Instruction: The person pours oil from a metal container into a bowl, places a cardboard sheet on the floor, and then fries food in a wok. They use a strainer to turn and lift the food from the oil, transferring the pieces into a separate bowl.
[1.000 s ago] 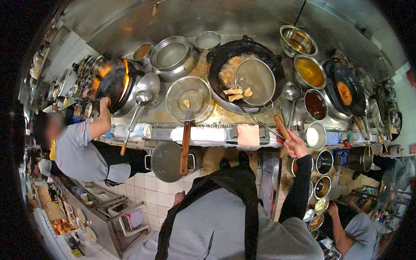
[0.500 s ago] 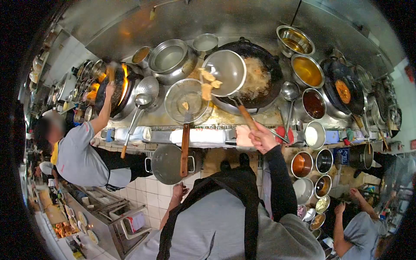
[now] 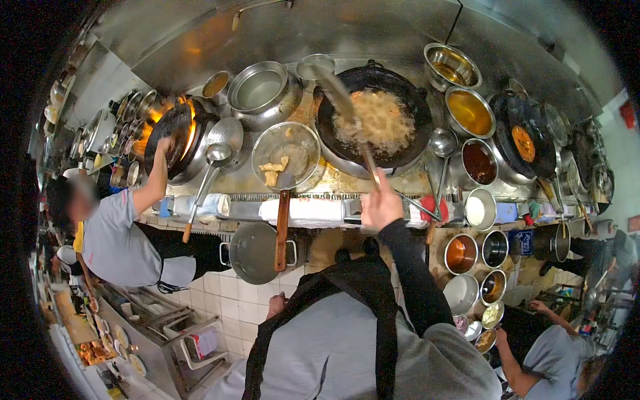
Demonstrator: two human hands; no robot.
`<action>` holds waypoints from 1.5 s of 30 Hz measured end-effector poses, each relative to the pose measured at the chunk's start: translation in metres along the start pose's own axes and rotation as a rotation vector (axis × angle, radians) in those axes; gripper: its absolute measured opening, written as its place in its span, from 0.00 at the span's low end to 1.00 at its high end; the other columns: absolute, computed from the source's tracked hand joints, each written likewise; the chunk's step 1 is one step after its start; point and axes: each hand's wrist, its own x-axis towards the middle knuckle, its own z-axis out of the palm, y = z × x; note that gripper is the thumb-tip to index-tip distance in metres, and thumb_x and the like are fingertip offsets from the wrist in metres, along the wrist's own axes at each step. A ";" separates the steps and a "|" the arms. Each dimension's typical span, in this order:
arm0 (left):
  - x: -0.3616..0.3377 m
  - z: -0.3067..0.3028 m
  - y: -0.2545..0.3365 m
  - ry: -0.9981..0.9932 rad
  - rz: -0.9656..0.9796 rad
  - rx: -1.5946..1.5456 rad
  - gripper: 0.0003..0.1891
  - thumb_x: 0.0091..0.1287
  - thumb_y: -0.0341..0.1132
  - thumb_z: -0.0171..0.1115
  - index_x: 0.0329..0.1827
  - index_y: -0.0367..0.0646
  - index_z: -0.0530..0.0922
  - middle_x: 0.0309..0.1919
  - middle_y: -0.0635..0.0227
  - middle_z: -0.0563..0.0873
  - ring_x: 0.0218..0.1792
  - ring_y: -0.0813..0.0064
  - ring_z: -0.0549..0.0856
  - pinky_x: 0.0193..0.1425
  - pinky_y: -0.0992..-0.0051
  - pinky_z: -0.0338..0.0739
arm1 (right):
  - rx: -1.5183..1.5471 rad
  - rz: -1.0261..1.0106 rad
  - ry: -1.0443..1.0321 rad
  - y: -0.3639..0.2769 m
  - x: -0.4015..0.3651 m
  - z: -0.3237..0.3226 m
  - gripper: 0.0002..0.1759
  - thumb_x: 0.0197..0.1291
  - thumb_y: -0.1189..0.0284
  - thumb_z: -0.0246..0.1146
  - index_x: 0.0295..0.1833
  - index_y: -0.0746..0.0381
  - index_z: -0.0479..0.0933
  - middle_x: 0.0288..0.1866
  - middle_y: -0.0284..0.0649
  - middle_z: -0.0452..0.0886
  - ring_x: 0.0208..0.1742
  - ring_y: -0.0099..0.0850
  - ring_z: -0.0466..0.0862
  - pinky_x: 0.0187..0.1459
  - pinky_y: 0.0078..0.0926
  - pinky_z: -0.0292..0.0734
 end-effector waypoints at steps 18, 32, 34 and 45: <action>-0.006 -0.003 0.026 0.127 -0.249 -0.363 0.19 0.75 0.40 0.52 0.53 0.28 0.69 0.41 0.51 0.79 0.32 0.58 0.86 0.30 0.66 0.84 | 0.931 0.826 -0.214 0.143 0.044 -0.075 0.13 0.73 0.69 0.54 0.60 0.58 0.67 0.26 0.35 0.72 0.15 0.19 0.62 0.12 0.18 0.51; -0.006 -0.007 -0.001 0.056 -0.008 -0.040 0.18 0.75 0.40 0.52 0.52 0.30 0.69 0.41 0.52 0.79 0.33 0.58 0.86 0.32 0.66 0.85 | 0.851 0.671 -0.387 0.142 -0.021 -0.116 0.25 0.73 0.68 0.54 0.73 0.57 0.62 0.27 0.34 0.72 0.13 0.17 0.60 0.12 0.16 0.50; -0.004 -0.007 -0.012 0.017 0.073 0.066 0.18 0.75 0.40 0.52 0.53 0.31 0.69 0.41 0.52 0.79 0.33 0.58 0.86 0.32 0.66 0.85 | 0.815 0.646 -0.371 0.140 -0.025 -0.120 0.28 0.73 0.68 0.54 0.76 0.57 0.59 0.26 0.33 0.73 0.14 0.17 0.62 0.13 0.16 0.52; -0.003 0.006 0.008 0.038 -0.047 -0.078 0.17 0.73 0.40 0.51 0.52 0.31 0.69 0.44 0.50 0.79 0.33 0.58 0.86 0.30 0.68 0.83 | 0.026 0.207 0.071 0.143 0.015 -0.059 0.26 0.67 0.68 0.58 0.69 0.61 0.70 0.43 0.55 0.83 0.41 0.52 0.83 0.42 0.43 0.77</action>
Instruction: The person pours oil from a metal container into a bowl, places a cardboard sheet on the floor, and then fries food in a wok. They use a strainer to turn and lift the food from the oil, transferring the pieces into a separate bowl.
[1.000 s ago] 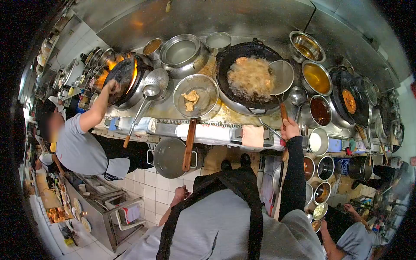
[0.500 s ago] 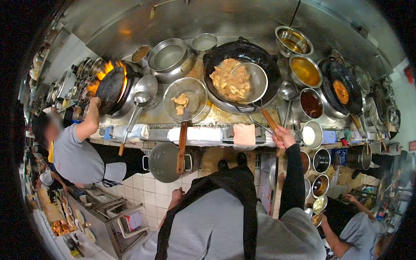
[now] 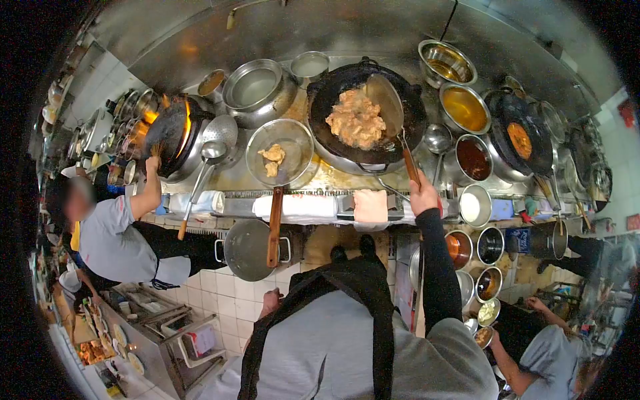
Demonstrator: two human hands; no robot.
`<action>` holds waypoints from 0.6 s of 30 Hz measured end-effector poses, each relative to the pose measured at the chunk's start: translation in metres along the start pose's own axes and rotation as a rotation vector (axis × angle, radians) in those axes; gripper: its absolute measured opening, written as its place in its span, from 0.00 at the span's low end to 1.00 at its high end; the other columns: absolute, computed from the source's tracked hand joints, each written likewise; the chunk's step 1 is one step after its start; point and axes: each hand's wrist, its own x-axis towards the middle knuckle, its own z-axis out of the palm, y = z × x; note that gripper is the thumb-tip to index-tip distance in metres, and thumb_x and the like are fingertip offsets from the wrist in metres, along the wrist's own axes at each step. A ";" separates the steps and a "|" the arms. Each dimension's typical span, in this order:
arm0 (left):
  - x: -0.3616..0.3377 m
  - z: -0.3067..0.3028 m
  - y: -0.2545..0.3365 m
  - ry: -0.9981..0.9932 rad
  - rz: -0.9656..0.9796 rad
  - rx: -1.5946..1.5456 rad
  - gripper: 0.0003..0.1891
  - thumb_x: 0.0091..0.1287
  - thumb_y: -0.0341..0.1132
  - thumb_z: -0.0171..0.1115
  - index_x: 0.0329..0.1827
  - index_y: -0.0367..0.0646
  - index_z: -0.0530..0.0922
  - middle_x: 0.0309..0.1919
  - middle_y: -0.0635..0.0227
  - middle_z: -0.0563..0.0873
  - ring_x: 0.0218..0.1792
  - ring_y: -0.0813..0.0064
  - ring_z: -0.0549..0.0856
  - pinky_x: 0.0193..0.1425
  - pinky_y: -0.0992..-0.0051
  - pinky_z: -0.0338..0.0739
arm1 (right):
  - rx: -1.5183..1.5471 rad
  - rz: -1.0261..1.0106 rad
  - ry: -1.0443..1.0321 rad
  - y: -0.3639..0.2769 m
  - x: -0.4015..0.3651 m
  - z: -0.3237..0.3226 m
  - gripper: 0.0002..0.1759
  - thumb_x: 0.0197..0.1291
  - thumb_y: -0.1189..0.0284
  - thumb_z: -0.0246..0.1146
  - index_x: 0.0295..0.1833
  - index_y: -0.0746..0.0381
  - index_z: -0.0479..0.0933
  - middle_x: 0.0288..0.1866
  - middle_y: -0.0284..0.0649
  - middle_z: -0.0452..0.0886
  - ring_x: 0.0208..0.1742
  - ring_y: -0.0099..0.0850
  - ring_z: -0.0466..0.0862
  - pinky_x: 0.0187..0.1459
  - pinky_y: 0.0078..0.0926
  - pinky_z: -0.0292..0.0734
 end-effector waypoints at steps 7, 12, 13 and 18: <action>-0.018 0.010 0.023 0.111 -0.149 -0.323 0.17 0.73 0.40 0.52 0.49 0.31 0.70 0.43 0.51 0.79 0.33 0.57 0.85 0.31 0.67 0.83 | -0.167 -0.213 0.205 -0.059 -0.015 -0.044 0.25 0.67 0.69 0.58 0.67 0.65 0.70 0.52 0.61 0.81 0.52 0.57 0.82 0.53 0.44 0.77; -0.011 -0.003 -0.012 -0.005 0.057 0.128 0.17 0.73 0.39 0.52 0.50 0.30 0.70 0.42 0.50 0.79 0.33 0.58 0.85 0.31 0.66 0.83 | -0.269 -0.172 -0.090 -0.083 -0.026 -0.117 0.26 0.64 0.68 0.59 0.67 0.62 0.72 0.51 0.61 0.81 0.52 0.55 0.82 0.52 0.43 0.77; -0.010 -0.004 -0.014 -0.013 0.065 0.167 0.17 0.73 0.39 0.52 0.50 0.30 0.70 0.42 0.50 0.79 0.33 0.58 0.85 0.31 0.66 0.83 | -0.340 -0.197 -0.127 -0.083 -0.024 -0.124 0.26 0.64 0.68 0.59 0.67 0.61 0.72 0.50 0.62 0.81 0.52 0.56 0.81 0.52 0.43 0.77; -0.007 -0.007 -0.010 -0.050 0.108 0.288 0.17 0.73 0.39 0.52 0.50 0.29 0.71 0.41 0.50 0.80 0.33 0.58 0.85 0.31 0.65 0.84 | -0.341 -0.507 -0.145 -0.039 0.014 -0.116 0.25 0.65 0.69 0.58 0.68 0.61 0.71 0.34 0.53 0.84 0.32 0.51 0.84 0.35 0.40 0.78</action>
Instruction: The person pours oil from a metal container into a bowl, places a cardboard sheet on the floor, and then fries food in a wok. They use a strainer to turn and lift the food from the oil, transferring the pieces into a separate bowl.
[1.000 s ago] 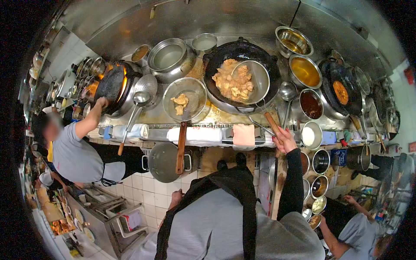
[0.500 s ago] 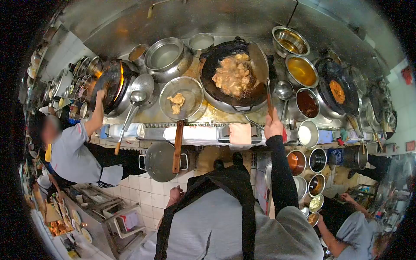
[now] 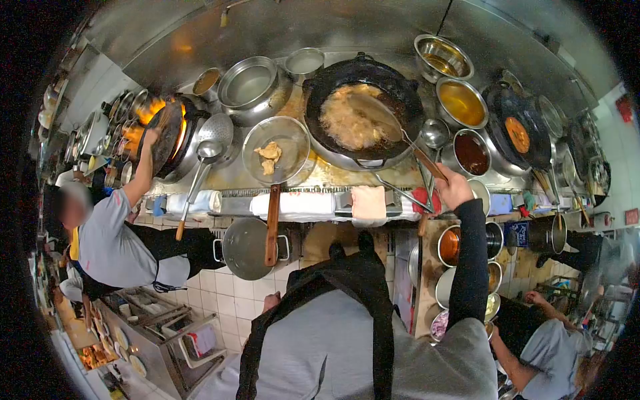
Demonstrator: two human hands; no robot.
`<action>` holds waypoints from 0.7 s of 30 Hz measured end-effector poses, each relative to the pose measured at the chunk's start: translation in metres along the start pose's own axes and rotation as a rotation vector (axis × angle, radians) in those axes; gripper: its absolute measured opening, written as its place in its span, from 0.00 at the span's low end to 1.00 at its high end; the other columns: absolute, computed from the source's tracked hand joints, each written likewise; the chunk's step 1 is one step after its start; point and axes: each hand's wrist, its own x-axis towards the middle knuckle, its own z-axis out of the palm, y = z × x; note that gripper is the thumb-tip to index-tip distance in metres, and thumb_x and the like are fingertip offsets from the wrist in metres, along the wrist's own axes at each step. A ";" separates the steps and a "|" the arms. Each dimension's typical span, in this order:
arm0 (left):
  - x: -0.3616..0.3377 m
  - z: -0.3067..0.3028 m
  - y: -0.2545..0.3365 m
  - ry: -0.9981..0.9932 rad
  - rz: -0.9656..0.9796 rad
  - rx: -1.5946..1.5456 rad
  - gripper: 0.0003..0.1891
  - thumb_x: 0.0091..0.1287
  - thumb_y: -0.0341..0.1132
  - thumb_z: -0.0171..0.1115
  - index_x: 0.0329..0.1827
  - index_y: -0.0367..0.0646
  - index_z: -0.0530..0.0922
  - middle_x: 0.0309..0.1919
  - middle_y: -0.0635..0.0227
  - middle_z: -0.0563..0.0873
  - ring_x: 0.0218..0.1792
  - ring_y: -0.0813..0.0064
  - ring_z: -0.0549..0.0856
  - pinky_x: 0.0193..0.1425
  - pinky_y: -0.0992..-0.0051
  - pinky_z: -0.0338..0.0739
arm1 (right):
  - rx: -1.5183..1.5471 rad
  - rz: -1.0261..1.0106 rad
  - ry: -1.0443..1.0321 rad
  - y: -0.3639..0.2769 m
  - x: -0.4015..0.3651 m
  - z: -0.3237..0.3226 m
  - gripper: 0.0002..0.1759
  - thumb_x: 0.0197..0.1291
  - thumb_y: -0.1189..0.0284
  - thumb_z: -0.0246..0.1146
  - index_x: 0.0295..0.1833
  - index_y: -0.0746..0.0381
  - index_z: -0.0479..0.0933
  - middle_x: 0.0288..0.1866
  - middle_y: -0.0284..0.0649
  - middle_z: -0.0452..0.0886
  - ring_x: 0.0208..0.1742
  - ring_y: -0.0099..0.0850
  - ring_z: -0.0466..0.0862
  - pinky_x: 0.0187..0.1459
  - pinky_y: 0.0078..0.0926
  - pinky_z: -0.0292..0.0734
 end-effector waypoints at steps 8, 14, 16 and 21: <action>0.011 -0.007 0.049 0.106 -0.260 -0.504 0.19 0.74 0.39 0.52 0.55 0.30 0.69 0.44 0.50 0.80 0.34 0.58 0.86 0.32 0.65 0.84 | 0.938 0.913 -0.435 0.045 0.007 -0.001 0.26 0.74 0.68 0.53 0.76 0.52 0.62 0.26 0.30 0.72 0.15 0.17 0.61 0.13 0.16 0.50; 0.012 -0.008 0.045 0.110 -0.281 -0.508 0.19 0.74 0.39 0.53 0.57 0.31 0.67 0.45 0.50 0.78 0.35 0.57 0.86 0.31 0.66 0.84 | 0.972 0.776 -0.440 0.037 0.000 0.021 0.27 0.73 0.67 0.54 0.76 0.52 0.62 0.25 0.29 0.72 0.15 0.17 0.62 0.13 0.16 0.51; 0.008 -0.006 0.044 0.116 -0.274 -0.491 0.20 0.74 0.40 0.53 0.57 0.30 0.67 0.44 0.51 0.78 0.35 0.57 0.86 0.31 0.66 0.84 | 0.935 0.759 -0.425 0.031 0.006 0.026 0.26 0.73 0.67 0.55 0.75 0.52 0.64 0.25 0.30 0.72 0.15 0.17 0.62 0.14 0.17 0.50; 0.006 -0.003 0.031 0.062 -0.295 -0.448 0.20 0.74 0.40 0.54 0.55 0.29 0.68 0.42 0.51 0.79 0.35 0.58 0.86 0.31 0.66 0.83 | 1.257 0.894 -0.442 0.031 0.016 0.063 0.28 0.74 0.67 0.53 0.77 0.53 0.58 0.25 0.32 0.71 0.14 0.16 0.59 0.13 0.16 0.48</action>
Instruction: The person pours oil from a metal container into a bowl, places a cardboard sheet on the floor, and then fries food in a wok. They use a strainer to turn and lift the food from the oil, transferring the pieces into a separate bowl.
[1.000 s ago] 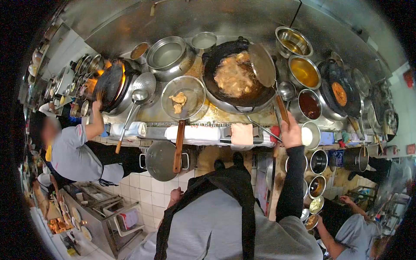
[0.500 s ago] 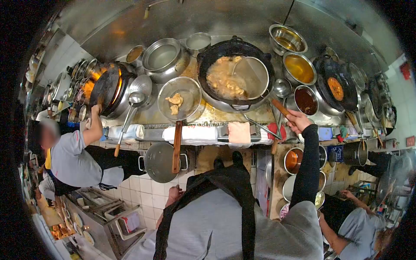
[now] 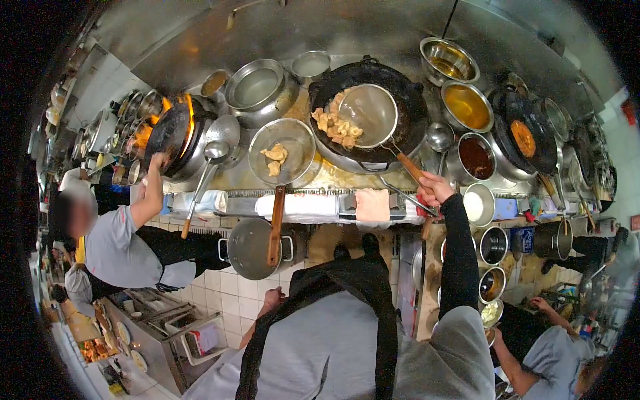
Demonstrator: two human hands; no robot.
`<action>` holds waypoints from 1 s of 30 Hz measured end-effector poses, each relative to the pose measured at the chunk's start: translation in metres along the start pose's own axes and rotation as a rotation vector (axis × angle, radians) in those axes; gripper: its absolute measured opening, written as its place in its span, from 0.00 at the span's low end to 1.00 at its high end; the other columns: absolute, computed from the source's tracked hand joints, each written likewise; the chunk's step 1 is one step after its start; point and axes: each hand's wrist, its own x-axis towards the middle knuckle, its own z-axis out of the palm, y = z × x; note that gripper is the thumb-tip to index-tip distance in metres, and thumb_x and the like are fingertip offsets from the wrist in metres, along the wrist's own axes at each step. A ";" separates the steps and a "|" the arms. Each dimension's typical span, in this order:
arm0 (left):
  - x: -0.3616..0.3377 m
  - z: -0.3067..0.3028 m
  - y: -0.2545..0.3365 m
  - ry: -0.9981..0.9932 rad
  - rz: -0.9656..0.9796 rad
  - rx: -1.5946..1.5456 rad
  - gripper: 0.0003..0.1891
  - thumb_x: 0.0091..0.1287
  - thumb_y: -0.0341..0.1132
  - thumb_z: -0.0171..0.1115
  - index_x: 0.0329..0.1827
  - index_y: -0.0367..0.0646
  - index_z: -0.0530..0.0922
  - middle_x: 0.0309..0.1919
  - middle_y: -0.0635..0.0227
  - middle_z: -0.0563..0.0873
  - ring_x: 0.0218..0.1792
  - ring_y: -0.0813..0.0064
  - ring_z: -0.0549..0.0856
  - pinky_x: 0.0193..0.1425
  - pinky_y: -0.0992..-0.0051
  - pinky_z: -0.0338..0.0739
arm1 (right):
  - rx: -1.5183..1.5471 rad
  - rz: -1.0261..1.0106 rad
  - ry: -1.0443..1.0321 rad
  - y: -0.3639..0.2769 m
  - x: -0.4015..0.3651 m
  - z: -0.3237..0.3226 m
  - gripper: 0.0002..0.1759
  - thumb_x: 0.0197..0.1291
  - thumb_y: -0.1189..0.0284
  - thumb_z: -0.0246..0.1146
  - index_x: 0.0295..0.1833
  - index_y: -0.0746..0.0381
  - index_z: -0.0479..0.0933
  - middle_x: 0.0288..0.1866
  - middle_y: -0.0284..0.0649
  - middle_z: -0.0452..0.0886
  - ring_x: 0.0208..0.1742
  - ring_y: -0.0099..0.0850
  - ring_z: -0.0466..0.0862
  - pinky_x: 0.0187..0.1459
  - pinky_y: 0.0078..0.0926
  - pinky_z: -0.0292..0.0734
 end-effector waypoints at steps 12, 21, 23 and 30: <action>-0.023 0.011 -0.001 0.060 0.002 -0.101 0.17 0.74 0.39 0.54 0.52 0.31 0.69 0.39 0.53 0.79 0.32 0.58 0.86 0.31 0.66 0.85 | 0.269 -0.041 -0.060 0.023 -0.028 -0.005 0.21 0.75 0.67 0.51 0.70 0.53 0.60 0.28 0.35 0.70 0.13 0.15 0.60 0.09 0.12 0.50; -0.011 0.005 -0.011 0.033 -0.037 -0.087 0.18 0.74 0.39 0.54 0.53 0.30 0.69 0.40 0.53 0.79 0.33 0.58 0.86 0.32 0.66 0.85 | -0.070 -0.179 -0.081 0.014 -0.027 0.120 0.32 0.68 0.76 0.56 0.77 0.53 0.60 0.28 0.33 0.73 0.15 0.18 0.64 0.14 0.15 0.57; -0.013 0.007 -0.005 0.013 -0.026 -0.105 0.18 0.73 0.39 0.53 0.53 0.31 0.69 0.41 0.52 0.79 0.33 0.58 0.86 0.31 0.66 0.84 | -0.318 -0.542 0.027 0.040 0.010 0.140 0.33 0.65 0.77 0.57 0.76 0.55 0.61 0.32 0.39 0.79 0.20 0.28 0.74 0.22 0.25 0.70; -0.011 0.010 0.004 0.071 0.043 -0.191 0.17 0.73 0.40 0.54 0.51 0.32 0.69 0.40 0.53 0.79 0.33 0.58 0.86 0.31 0.65 0.84 | -0.564 -0.653 0.429 0.035 -0.019 0.199 0.32 0.61 0.78 0.56 0.73 0.63 0.63 0.57 0.58 0.79 0.58 0.47 0.81 0.60 0.33 0.72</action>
